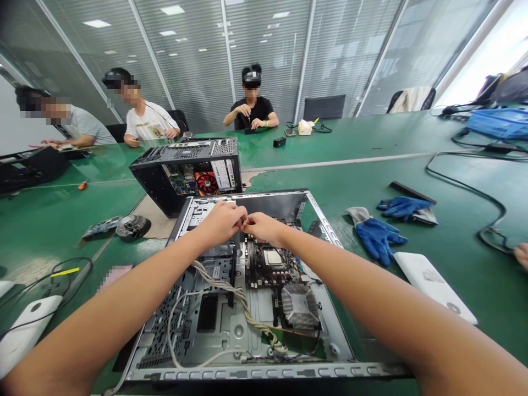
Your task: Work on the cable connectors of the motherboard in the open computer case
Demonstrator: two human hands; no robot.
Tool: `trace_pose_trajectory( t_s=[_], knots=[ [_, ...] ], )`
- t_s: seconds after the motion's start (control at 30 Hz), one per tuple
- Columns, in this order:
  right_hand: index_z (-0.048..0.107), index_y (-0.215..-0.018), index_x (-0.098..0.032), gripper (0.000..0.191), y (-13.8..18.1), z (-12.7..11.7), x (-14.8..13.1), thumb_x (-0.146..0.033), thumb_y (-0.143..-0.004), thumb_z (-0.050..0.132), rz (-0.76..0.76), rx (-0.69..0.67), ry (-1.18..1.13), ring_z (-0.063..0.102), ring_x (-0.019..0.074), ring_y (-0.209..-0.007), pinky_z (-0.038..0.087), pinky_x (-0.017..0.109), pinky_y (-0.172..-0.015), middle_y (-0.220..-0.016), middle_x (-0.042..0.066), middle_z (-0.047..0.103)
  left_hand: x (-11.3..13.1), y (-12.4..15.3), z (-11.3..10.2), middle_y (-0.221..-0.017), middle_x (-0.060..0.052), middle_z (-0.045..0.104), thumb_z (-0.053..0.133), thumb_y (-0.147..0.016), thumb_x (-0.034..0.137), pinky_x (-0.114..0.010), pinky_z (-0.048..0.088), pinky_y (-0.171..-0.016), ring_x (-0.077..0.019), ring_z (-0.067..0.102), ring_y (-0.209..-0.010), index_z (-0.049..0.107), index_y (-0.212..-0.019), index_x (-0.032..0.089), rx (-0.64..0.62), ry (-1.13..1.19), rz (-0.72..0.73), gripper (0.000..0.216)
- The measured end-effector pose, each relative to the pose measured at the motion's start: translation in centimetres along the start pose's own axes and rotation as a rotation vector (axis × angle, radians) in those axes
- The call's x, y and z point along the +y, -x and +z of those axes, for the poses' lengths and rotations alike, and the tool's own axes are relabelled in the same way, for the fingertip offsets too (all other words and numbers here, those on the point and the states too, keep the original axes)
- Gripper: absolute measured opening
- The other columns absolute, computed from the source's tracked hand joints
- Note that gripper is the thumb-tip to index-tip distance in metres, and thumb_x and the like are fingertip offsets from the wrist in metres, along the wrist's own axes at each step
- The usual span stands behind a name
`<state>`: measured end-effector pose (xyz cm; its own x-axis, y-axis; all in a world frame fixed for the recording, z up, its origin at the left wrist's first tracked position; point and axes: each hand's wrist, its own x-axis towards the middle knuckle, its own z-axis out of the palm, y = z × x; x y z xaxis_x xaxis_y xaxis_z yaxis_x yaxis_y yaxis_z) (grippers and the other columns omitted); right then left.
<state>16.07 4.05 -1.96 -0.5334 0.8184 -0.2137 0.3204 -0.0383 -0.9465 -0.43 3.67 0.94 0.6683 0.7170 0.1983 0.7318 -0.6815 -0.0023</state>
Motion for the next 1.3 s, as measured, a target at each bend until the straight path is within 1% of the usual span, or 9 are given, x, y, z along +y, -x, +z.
trace_pose_trajectory(
  t_s=[0.2, 0.33, 0.43, 0.53, 0.7, 0.8, 0.97, 1.17, 1.3],
  knots=[
    [0.050, -0.068, -0.018, 0.026, -0.08, 0.10, -0.25, -0.038, -0.073, 0.066, 0.148, -0.015, -0.129, 0.025, 0.0060, -0.046, 0.017, 0.023, -0.042, -0.057, -0.004, 0.041, -0.19, -0.03, 0.29, -0.085, -0.003, 0.063, 0.052, -0.081, 0.014, -0.034, 0.032, -0.080, -0.0198, 0.055, -0.087, 0.053, -0.091, 0.019, 0.004, -0.001, 0.001, 0.011],
    [0.053, -0.062, -0.016, 0.030, -0.18, -0.04, 0.02, -0.040, -0.074, 0.066, 0.188, -0.059, -0.155, 0.025, 0.0053, -0.044, 0.015, 0.024, -0.042, -0.056, -0.003, 0.043, -0.11, 0.02, 0.24, -0.085, -0.004, 0.063, 0.052, -0.082, 0.015, -0.034, 0.032, -0.081, -0.0201, 0.055, -0.088, 0.052, -0.094, 0.019, 0.002, -0.037, 0.014, 0.013],
    [0.056, -0.063, -0.016, 0.024, -0.31, -0.20, 0.31, -0.035, -0.075, 0.063, 0.130, -0.046, -0.116, 0.027, 0.0058, -0.044, 0.016, 0.024, -0.042, -0.056, -0.002, 0.046, 0.01, 0.06, 0.06, -0.088, -0.005, 0.062, 0.051, -0.083, 0.015, -0.034, 0.032, -0.081, -0.0205, 0.054, -0.089, 0.051, -0.093, 0.018, -0.015, -0.057, 0.019, 0.011],
    [0.058, -0.064, -0.016, 0.016, -0.47, -0.32, 0.55, -0.029, -0.072, 0.062, 0.052, 0.006, -0.042, 0.035, 0.0082, -0.048, 0.020, 0.024, -0.042, -0.058, 0.000, 0.053, 0.05, 0.05, -0.06, -0.089, -0.005, 0.062, 0.050, -0.083, 0.016, -0.034, 0.032, -0.082, -0.0208, 0.054, -0.089, 0.051, -0.092, 0.019, -0.033, -0.033, -0.002, 0.010],
    [0.059, -0.065, -0.016, 0.011, -0.65, -0.32, 0.62, -0.026, -0.069, 0.059, 0.013, 0.045, 0.041, 0.042, 0.0105, -0.052, 0.026, 0.024, -0.045, -0.060, 0.002, 0.060, -0.09, -0.04, 0.00, -0.089, -0.005, 0.064, 0.050, -0.083, 0.017, -0.035, 0.033, -0.083, -0.0208, 0.054, -0.089, 0.052, -0.093, 0.019, -0.029, -0.012, -0.018, 0.011],
    [0.056, -0.062, -0.016, 0.013, -0.60, -0.15, 0.47, -0.028, -0.067, 0.060, -0.002, 0.079, 0.077, 0.041, 0.0099, -0.053, 0.027, 0.024, -0.047, -0.060, 0.001, 0.058, -0.18, -0.07, 0.05, -0.086, -0.004, 0.064, 0.052, -0.081, 0.017, -0.035, 0.033, -0.081, -0.0208, 0.055, -0.087, 0.052, -0.093, 0.019, -0.016, -0.012, -0.020, 0.011],
    [0.050, -0.062, -0.018, 0.018, -0.42, 0.09, 0.36, -0.030, -0.062, 0.063, -0.037, 0.120, 0.067, 0.037, 0.0091, -0.053, 0.026, 0.025, -0.050, -0.056, -0.004, 0.049, -0.17, -0.01, -0.03, -0.083, -0.003, 0.064, 0.052, -0.081, 0.016, -0.034, 0.032, -0.081, -0.0200, 0.055, -0.085, 0.052, -0.091, 0.019, 0.002, 0.004, -0.022, 0.011],
    [0.047, -0.061, -0.018, 0.021, -0.46, -0.16, 0.31, -0.032, -0.062, 0.063, -0.091, 0.135, 0.089, 0.036, 0.0088, -0.054, 0.026, 0.025, -0.052, -0.055, -0.006, 0.044, -0.35, 0.22, -0.13, -0.089, -0.004, 0.065, 0.053, -0.082, 0.018, -0.034, 0.033, -0.079, -0.0215, 0.053, -0.091, 0.058, -0.093, 0.020, 0.033, -0.017, 0.011, 0.012],
    [0.049, -0.063, -0.018, 0.021, -0.54, -0.34, 0.46, -0.033, -0.065, 0.063, -0.091, 0.167, 0.109, 0.035, 0.0085, -0.053, 0.026, 0.024, -0.050, -0.055, -0.005, 0.046, -0.48, 0.39, -0.11, -0.086, -0.005, 0.065, 0.054, -0.084, 0.022, -0.036, 0.032, -0.079, -0.0231, 0.051, -0.094, 0.063, -0.084, 0.020, 0.043, -0.043, 0.018, 0.009]
  ],
)
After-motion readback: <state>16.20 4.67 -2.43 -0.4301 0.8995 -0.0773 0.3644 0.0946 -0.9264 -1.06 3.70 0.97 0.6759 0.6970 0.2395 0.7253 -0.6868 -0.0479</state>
